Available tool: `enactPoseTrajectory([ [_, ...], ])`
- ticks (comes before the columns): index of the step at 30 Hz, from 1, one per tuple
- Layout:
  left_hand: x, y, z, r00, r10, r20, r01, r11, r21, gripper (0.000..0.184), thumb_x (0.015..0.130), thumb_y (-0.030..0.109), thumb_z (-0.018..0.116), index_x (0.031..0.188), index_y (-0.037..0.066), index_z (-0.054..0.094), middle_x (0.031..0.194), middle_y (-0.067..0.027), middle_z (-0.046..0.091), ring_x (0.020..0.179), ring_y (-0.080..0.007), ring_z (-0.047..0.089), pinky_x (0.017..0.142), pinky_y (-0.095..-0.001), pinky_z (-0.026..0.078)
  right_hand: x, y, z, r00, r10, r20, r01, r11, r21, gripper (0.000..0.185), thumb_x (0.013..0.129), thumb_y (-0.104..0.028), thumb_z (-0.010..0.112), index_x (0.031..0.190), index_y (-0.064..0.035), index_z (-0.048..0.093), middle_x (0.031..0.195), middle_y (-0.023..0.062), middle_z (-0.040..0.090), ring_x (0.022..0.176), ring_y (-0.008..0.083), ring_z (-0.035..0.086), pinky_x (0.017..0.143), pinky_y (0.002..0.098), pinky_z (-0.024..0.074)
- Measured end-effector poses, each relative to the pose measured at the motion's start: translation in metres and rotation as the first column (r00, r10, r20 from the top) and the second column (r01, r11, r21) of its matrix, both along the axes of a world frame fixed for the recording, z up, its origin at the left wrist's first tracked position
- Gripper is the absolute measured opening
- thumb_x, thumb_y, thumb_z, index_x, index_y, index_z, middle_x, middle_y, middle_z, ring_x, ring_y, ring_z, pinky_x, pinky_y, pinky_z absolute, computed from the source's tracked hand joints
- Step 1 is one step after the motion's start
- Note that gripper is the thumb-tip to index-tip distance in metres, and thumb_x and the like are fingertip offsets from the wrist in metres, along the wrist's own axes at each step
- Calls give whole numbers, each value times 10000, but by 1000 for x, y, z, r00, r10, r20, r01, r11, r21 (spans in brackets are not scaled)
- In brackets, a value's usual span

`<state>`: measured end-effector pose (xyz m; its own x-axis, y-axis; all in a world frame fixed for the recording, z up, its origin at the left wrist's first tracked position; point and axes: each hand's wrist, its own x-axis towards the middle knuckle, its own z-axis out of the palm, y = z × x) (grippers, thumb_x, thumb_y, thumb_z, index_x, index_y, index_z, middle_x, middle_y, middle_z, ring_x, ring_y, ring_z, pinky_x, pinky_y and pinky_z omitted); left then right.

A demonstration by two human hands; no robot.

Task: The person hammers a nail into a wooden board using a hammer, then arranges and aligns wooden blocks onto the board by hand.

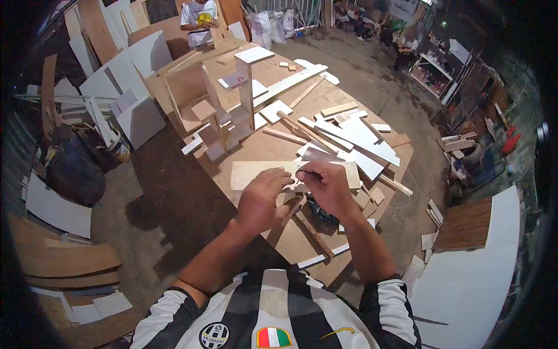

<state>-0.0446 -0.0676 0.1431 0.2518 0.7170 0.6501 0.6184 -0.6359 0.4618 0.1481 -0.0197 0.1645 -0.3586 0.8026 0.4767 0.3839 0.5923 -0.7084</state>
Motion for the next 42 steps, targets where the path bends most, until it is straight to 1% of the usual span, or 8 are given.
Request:
enactPoseTrajectory([
  [4, 0, 3, 4, 999, -13, 29, 14, 999, -46, 490, 653, 64, 893, 1093, 11, 687, 1193, -170, 676, 1134, -355, 643, 949, -426, 544, 9, -6, 4, 999, 32, 7, -32, 997, 74, 107, 879, -67, 740, 933, 21, 713, 821, 168, 706, 692, 282, 690, 622, 368, 535],
  [8, 6, 4, 5, 1000, -2, 5, 3, 998, -67, 488, 665, 75, 896, 1105, 9, 696, 1199, -172, 672, 1138, -345, 642, 949, -422, 547, 14, -2, 2, 999, 39, -16, -38, 998, 43, 107, 870, -56, 748, 932, 24, 711, 837, 171, 712, 729, 288, 709, 642, 371, 548],
  [10, 9, 4, 6, 1000, 19, 23, -18, 999, -28, 415, 693, 132, 871, 1059, 19, 711, 1138, -151, 694, 1074, -337, 658, 914, -412, 550, 16, 0, 0, 997, 66, -39, -64, 997, 48, 106, 872, -56, 747, 928, 25, 708, 842, 170, 714, 740, 295, 713, 648, 370, 551],
  [29, 14, 4, 15, 998, 53, 40, -49, 995, -89, 389, 694, 157, 874, 1027, 8, 739, 1098, -161, 699, 1044, -330, 657, 903, -415, 542, 19, 6, -7, 989, 106, -100, -97, 991, 92, 78, 868, -50, 740, 911, 11, 717, 832, 159, 719, 734, 293, 712, 641, 372, 548],
  [32, 10, 7, 18, 997, 31, 77, -12, 971, -237, 454, 669, 84, 894, 1085, 12, 727, 1161, -170, 683, 1083, -329, 660, 946, -408, 543, 19, 8, -6, 991, 114, -74, -109, 992, 67, 73, 863, -47, 742, 912, 3, 721, 827, 153, 717, 731, 289, 709, 638, 373, 542],
  [37, 9, 21, 37, 998, 51, -26, -57, 946, -319, 304, 695, 96, 862, 970, 13, 761, 1002, -149, 714, 1004, -299, 663, 870, -385, 544, 20, 11, -1, 992, 121, -25, -119, 990, 69, 75, 857, -26, 735, 930, -10, 736, 795, 136, 694, 724, 268, 700, 626, 362, 533],
  [40, 10, 26, 40, 993, 94, 76, -53, 904, -425, 231, 724, 160, 838, 929, 58, 802, 946, -136, 733, 969, -298, 635, 849, -402, 533, 19, 12, -2, 985, 152, -79, -146, 986, 79, 98, 855, -10, 728, 952, -17, 746, 794, 131, 684, 711, 260, 693, 619, 358, 530],
  [42, 9, 31, 35, 997, 73, 18, -60, 921, -384, 227, 728, 168, 839, 928, 66, 807, 943, -124, 735, 956, -293, 629, 843, -395, 533, 19, 12, 0, 985, 158, -74, -151, 984, 91, 109, 853, -5, 727, 959, -18, 748, 798, 131, 683, 707, 259, 690, 620, 356, 532],
])
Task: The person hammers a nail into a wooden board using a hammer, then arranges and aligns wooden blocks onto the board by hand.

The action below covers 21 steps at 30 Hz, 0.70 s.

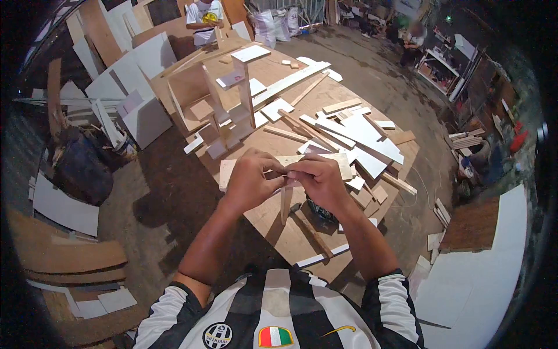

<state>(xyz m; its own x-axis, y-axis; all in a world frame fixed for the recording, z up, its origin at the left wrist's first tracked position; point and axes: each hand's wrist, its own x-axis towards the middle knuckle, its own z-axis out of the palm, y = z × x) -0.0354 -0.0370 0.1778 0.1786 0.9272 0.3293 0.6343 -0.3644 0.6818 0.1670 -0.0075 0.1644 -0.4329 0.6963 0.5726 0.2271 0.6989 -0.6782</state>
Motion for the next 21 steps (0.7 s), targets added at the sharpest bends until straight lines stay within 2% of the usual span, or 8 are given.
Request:
enactPoseTrajectory([
  [1, 0, 2, -2, 998, -14, -62, 16, 999, 41, 222, 731, 176, 840, 926, 74, 812, 940, -111, 737, 943, -287, 623, 837, -388, 533, 0, 0, 1, 1000, 9, 3, -9, 1000, 13, 119, 851, 0, 726, 966, -20, 751, 802, 131, 682, 702, 258, 688, 621, 355, 534],
  [4, 2, 3, -4, 999, -24, -33, 26, 999, 48, 216, 727, 173, 838, 926, 89, 816, 945, -85, 742, 943, -286, 616, 843, -379, 530, 3, 1, 1, 1000, 14, 21, -13, 1000, -13, 112, 846, -6, 732, 956, -18, 749, 806, 131, 684, 698, 266, 687, 620, 355, 534],
  [8, -1, 7, -4, 996, -68, -64, 73, 994, 80, 233, 727, 152, 823, 946, 71, 810, 951, -107, 731, 967, -279, 611, 830, -375, 539, 5, 8, -4, 1000, -7, 22, 7, 1000, 1, 95, 847, -28, 744, 942, -23, 750, 802, 132, 688, 692, 271, 686, 606, 360, 521],
  [11, -4, 8, 1, 995, -96, 16, 97, 995, -24, 296, 696, 161, 875, 963, 60, 798, 981, -103, 711, 997, -266, 609, 886, -386, 495, 5, 10, -4, 999, -32, 15, 32, 999, 18, 82, 850, -62, 758, 925, -28, 752, 781, 132, 687, 683, 277, 683, 598, 364, 512],
  [14, -7, 7, 4, 992, -120, 50, 123, 991, -52, 277, 733, 133, 793, 990, 30, 794, 980, -141, 704, 1005, -260, 608, 787, -371, 556, 5, 10, -6, 1000, -28, 8, 28, 999, -19, 83, 856, -86, 765, 915, -29, 753, 766, 129, 689, 675, 274, 683, 599, 366, 513],
  [17, -9, 8, 2, 987, -154, 42, 156, 987, -39, 275, 733, 141, 798, 986, 32, 795, 1001, -133, 708, 1002, -260, 607, 799, -371, 548, 5, 9, -3, 1000, -16, 12, 16, 999, -48, 89, 856, -92, 769, 920, -32, 756, 779, 133, 699, 676, 271, 688, 606, 367, 519],
  [19, -10, 8, 2, 987, -158, 37, 159, 987, -20, 298, 717, 164, 863, 975, 38, 784, 1006, -108, 705, 1024, -264, 614, 905, -383, 488, 3, 6, -1, 999, -24, 24, 26, 997, -77, 90, 856, -93, 769, 927, -38, 760, 791, 133, 706, 685, 264, 695, 611, 362, 524],
  [21, -8, 9, 3, 987, -159, 21, 159, 987, -34, 289, 718, 163, 861, 971, 44, 787, 1003, -103, 704, 1013, -263, 613, 896, -385, 489, 2, 6, -2, 1000, -21, 11, 22, 997, -74, 92, 855, -93, 769, 929, -40, 762, 794, 132, 709, 688, 264, 697, 615, 361, 527],
])
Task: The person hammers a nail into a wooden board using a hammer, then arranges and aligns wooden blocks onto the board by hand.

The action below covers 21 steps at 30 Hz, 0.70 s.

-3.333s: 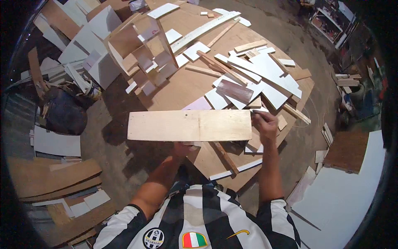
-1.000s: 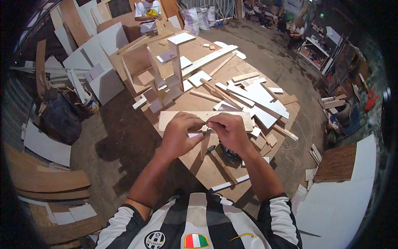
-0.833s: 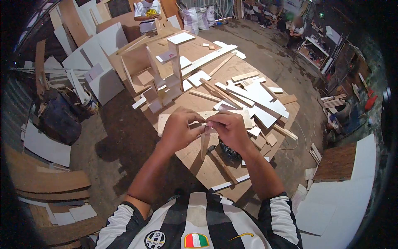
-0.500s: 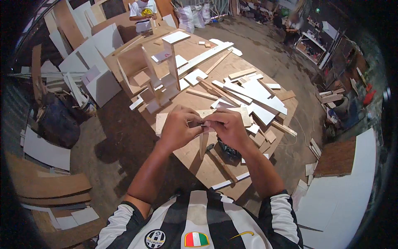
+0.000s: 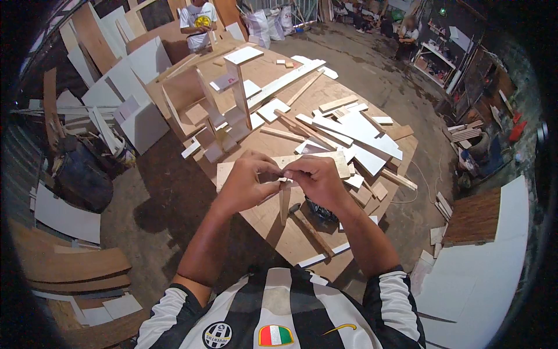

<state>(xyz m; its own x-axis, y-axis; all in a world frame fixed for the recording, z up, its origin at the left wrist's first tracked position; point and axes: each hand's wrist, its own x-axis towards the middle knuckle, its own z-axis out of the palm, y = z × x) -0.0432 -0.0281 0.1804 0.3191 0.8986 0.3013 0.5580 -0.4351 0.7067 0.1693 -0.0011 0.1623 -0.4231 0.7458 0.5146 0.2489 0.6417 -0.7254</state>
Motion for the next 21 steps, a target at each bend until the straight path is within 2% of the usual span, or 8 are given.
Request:
enactPoseTrajectory([
  [5, 7, 1, -6, 998, 49, -33, -47, 998, 48, 241, 724, 160, 856, 932, 54, 795, 968, -90, 704, 976, -259, 608, 864, -388, 490, 0, 2, -3, 1000, 16, -6, -16, 1000, 17, 93, 853, -91, 765, 933, -41, 764, 798, 128, 712, 699, 259, 698, 619, 363, 530],
  [7, 12, -1, -5, 992, 128, -17, -127, 991, 39, 203, 728, 171, 817, 897, 59, 809, 889, -92, 731, 928, -288, 614, 826, -406, 495, 2, 0, 4, 999, 33, 24, -35, 997, 69, 87, 850, -23, 752, 935, -11, 756, 760, 96, 685, 658, 186, 651, 609, 306, 507],
  [10, 17, -4, -9, 979, 198, -41, -195, 978, 73, 179, 731, 203, 823, 869, 89, 813, 877, -58, 733, 927, -280, 613, 828, -392, 488, 2, -1, 1, 1000, 28, -11, -27, 996, 81, 104, 829, -13, 762, 933, -19, 762, 780, 94, 681, 658, 184, 641, 591, 310, 498],
  [11, 18, -6, -9, 979, 199, -40, -196, 978, 74, 179, 731, 203, 823, 869, 89, 813, 877, -58, 733, 927, -280, 613, 828, -392, 488, 3, -1, 0, 1000, 29, -11, -28, 996, 82, 104, 829, -13, 762, 933, -19, 762, 780, 94, 681, 658, 184, 641, 591, 310, 498],
  [13, 20, -8, -8, 975, 213, -60, -204, 969, 138, 152, 739, 234, 827, 844, 124, 817, 874, -28, 734, 933, -271, 612, 845, -393, 475, 5, -2, -2, 1000, 6, -12, -5, 995, 100, 115, 815, -57, 790, 926, -37, 764, 794, 100, 660, 711, 256, 675, 618, 349, 525],
  [17, 20, -7, -15, 981, 184, -67, -174, 976, 132, 146, 741, 254, 836, 853, 161, 823, 876, -9, 733, 934, -255, 613, 876, -397, 459, 5, -6, -3, 1000, -28, -5, 28, 982, 189, 149, 804, -54, 801, 948, -41, 764, 798, 96, 658, 713, 244, 662, 606, 348, 521],
  [20, 21, -8, -12, 978, 180, -104, -160, 971, 179, 160, 747, 273, 840, 864, 165, 824, 886, 2, 735, 941, -243, 614, 902, -414, 445, 7, -11, -7, 997, -57, -44, 66, 968, 243, 246, 785, -29, 807, 1025, -8, 758, 768, 83, 639, 684, 180, 624, 581, 303, 501],
  [21, 20, -7, -12, 979, 174, -105, -154, 971, 182, 156, 751, 278, 840, 859, 166, 823, 888, 6, 737, 947, -237, 615, 911, -414, 442, 11, -21, -7, 983, -154, -96, 175, 948, 265, 275, 783, -60, 819, 1049, -39, 754, 779, 93, 647, 687, 209, 631, 575, 331, 500],
])
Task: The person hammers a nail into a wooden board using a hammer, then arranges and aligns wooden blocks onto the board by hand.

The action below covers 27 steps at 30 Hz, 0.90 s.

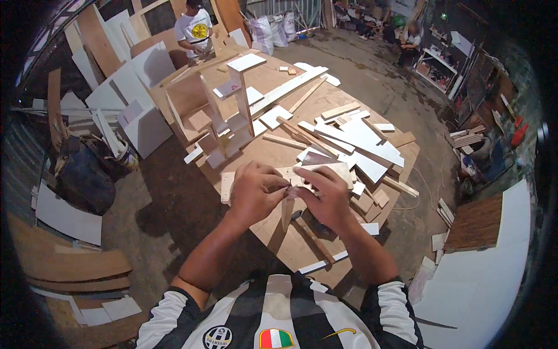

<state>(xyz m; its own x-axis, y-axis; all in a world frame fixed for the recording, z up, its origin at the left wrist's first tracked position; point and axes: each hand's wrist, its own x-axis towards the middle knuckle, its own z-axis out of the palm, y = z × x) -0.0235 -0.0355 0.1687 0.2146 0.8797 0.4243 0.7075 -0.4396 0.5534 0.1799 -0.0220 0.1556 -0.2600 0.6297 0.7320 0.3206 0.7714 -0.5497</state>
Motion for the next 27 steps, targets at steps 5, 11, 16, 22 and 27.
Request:
enactPoseTrajectory([
  [5, -6, 2, -5, 1000, -21, 5, 21, 999, 33, 131, 763, 270, 840, 842, 167, 817, 893, 19, 739, 971, -219, 618, 938, -423, 437, 34, -32, -86, 988, -78, -134, 112, 956, 271, 240, 813, -111, 799, 994, 4, 691, 779, 104, 630, 653, 250, 605, 554, 318, 479],
  [11, -9, -1, -2, 998, -44, -38, 48, 995, 86, 119, 754, 237, 851, 848, 177, 810, 896, 34, 738, 984, -203, 618, 1035, -463, 400, 52, -63, -302, 681, -205, 703, 539, 790, -292, 477, 866, -332, 765, 1170, -30, 555, 914, 154, 671, 813, 408, 666, 739, 507, 556],
  [16, -12, 1, 0, 994, -87, -61, 93, 991, 96, 135, 736, 215, 861, 855, 184, 806, 907, 45, 739, 971, -197, 620, 1096, -545, 359, 67, -58, -397, 655, 202, 728, 668, 293, -684, 463, 876, -301, 745, 1190, -29, 541, 1175, 259, 620, 1061, 450, 657, 846, 523, 561],
  [22, -11, 5, 0, 990, -103, -93, 114, 986, 119, 149, 722, 214, 867, 854, 188, 804, 911, 48, 740, 983, -199, 630, 1123, -558, 345, 60, -62, -359, 629, -18, 777, 648, 563, -512, 375, 901, -192, 665, 1194, -19, 509, 1144, 270, 661, 1063, 462, 661, 873, 550, 549],
  [27, -17, 11, -4, 986, -160, -52, 165, 980, 108, 154, 721, 220, 868, 855, 188, 800, 902, 41, 738, 982, -200, 633, 1102, -557, 364, 66, -64, -393, 635, 141, 759, 673, 382, -634, 383, 913, -232, 644, 1189, -14, 495, 1117, 283, 665, 1038, 466, 666, 886, 575, 533],
])
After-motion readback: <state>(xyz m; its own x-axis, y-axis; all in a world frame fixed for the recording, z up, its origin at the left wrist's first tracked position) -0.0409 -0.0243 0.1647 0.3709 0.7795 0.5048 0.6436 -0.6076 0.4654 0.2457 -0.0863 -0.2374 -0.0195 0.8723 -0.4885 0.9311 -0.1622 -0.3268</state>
